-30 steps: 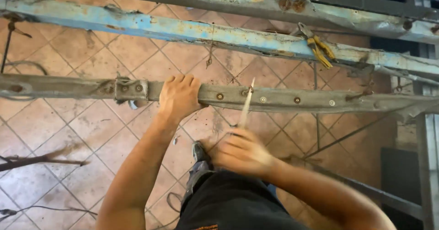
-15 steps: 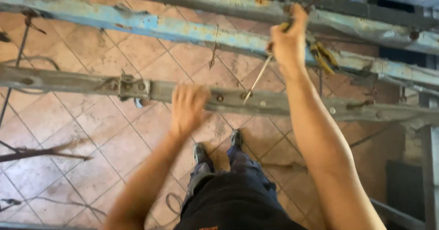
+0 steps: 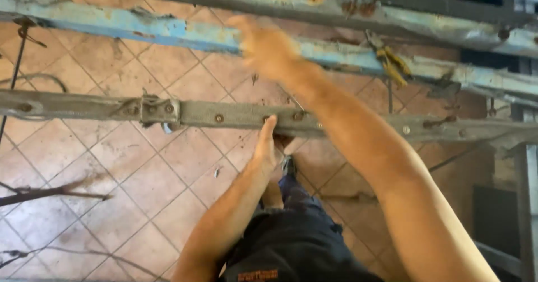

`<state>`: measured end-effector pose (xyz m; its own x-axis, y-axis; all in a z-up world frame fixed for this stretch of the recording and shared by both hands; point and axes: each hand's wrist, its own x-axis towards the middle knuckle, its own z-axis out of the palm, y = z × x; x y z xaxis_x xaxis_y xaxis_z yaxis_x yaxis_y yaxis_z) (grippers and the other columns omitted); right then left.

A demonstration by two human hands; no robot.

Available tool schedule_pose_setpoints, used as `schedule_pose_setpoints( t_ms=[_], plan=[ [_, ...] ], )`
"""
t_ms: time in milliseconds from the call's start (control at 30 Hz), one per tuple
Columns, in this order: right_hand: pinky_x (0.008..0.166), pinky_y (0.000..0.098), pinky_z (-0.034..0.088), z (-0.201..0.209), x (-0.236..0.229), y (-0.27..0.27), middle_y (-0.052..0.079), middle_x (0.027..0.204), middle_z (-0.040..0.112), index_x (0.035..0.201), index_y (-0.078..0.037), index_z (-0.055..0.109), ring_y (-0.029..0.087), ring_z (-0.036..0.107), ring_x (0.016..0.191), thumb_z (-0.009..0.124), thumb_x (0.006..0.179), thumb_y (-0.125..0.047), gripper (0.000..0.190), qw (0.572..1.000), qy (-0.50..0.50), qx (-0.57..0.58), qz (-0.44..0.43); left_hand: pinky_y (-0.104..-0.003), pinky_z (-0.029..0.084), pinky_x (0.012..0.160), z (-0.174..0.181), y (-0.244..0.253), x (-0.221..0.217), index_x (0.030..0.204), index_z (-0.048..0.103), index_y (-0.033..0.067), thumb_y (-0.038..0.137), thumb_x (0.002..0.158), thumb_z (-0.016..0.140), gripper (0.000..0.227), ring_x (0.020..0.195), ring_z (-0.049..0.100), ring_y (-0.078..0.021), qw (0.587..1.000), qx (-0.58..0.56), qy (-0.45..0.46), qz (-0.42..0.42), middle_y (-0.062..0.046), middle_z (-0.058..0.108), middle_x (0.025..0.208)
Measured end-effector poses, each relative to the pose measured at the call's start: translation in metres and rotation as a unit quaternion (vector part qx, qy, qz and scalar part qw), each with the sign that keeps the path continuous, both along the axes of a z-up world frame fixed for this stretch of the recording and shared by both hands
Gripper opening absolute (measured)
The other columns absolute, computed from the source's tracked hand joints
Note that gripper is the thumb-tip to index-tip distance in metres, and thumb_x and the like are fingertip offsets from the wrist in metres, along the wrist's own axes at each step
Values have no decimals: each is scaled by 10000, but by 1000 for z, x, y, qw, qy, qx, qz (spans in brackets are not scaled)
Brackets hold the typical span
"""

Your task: Using a screwdriver and pliers to disassemble or repair components on a metal frame structure.

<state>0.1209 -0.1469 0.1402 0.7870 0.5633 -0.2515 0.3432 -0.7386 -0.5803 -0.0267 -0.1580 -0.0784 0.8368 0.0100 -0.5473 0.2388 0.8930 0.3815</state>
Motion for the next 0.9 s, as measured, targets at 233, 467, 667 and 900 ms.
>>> schedule_pose_setpoints(
  t_ms=[233,467,667,900],
  plan=[
    [579,421,338,-29,-171,-26,-10,632,453,700,-168,538,199,446,582,626,900,-233,228,923,-282,-4,262,-107,479,556,14,9,9,1502,415,-5,490,1044,552,688,1085,634,-159,976,65,-202,40,-163,562,1302],
    [933,572,530,-123,-204,-222,141,1188,690,1010,-156,653,373,682,1097,784,905,-356,261,909,-361,203,-45,-438,522,1091,-36,9,6,1524,326,-116,460,970,671,870,1425,463,-398,1000,-20,-6,-13,-316,376,1574],
    [514,347,545,-86,-104,-225,142,1133,547,1381,-120,448,240,629,730,550,1140,-392,378,870,-151,255,-393,-674,570,886,-88,-7,16,1485,388,-81,411,933,775,834,1215,607,-519,997,-21,-24,64,-353,515,1425],
    [576,303,584,-46,41,-79,108,1125,722,1488,-283,339,157,697,778,472,1100,-416,431,884,-3,411,-224,-728,507,890,-57,-9,13,1565,245,-96,415,903,803,1006,1320,467,-579,992,-85,10,91,-383,335,1556]
  ],
)
